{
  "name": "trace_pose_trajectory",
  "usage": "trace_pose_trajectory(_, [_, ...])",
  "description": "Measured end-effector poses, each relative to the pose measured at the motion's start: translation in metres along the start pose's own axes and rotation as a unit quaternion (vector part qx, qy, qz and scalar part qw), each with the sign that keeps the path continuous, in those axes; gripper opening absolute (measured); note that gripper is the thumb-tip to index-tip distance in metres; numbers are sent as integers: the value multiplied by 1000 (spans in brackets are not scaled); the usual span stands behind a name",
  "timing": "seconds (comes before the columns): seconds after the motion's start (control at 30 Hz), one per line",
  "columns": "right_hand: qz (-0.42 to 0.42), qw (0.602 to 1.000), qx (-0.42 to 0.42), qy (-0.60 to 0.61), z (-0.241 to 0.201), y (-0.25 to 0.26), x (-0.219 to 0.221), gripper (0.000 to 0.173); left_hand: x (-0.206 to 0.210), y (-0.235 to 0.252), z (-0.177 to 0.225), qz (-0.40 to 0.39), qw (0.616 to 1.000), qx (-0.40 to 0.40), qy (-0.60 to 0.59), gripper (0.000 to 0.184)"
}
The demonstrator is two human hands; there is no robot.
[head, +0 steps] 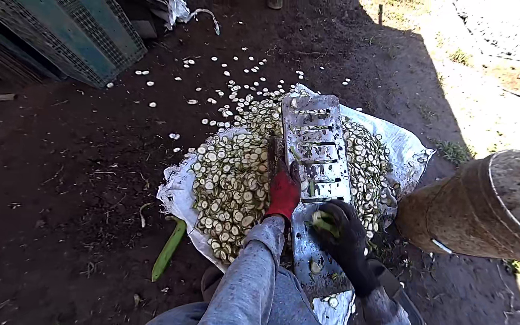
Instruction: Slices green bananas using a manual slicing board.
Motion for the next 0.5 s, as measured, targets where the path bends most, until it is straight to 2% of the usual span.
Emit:
trace_pose_trajectory(0.03, [-1, 1000, -13, 3, -5, -25, -6, 36, 0, 1, 1, 2, 1000, -3, -5, 63])
trace_pose_trajectory(0.1, [-2, 999, -43, -2, -7, -21, -3, 32, -1, 1, 1, -6, 1000, -13, -9, 63])
trace_pose_trajectory(0.2, [-26, 998, -63, -8, 10, 78, 27, 33, -2, -2, -1, -33, 999, -20, -6, 62])
trace_pose_trajectory(0.3, [-36, 996, -45, -63, 34, 192, 54, 37, 2, 1, -4, -18, 1000, -1, -14, 62])
trace_pose_trajectory(0.37, [-44, 996, -12, -73, 39, 220, 55, 40, 1, 1, -5, -13, 1000, 0, -19, 62])
trace_pose_trajectory(0.43, [-44, 998, -9, -50, 31, 184, 43, 40, 1, 2, -5, -10, 1000, -6, -18, 64])
trace_pose_trajectory(0.5, [-57, 998, 10, 1, 22, 105, 21, 40, 1, 3, -3, -9, 1000, -3, -21, 64])
Point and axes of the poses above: each hand's wrist, its own y-axis towards the middle knuckle, its own x-axis out of the palm, z = x × y, the point moved 5 cm from there along y, towards the middle knuckle, and after that the axes turned 6 degrees about x, right-handed, at the moved point
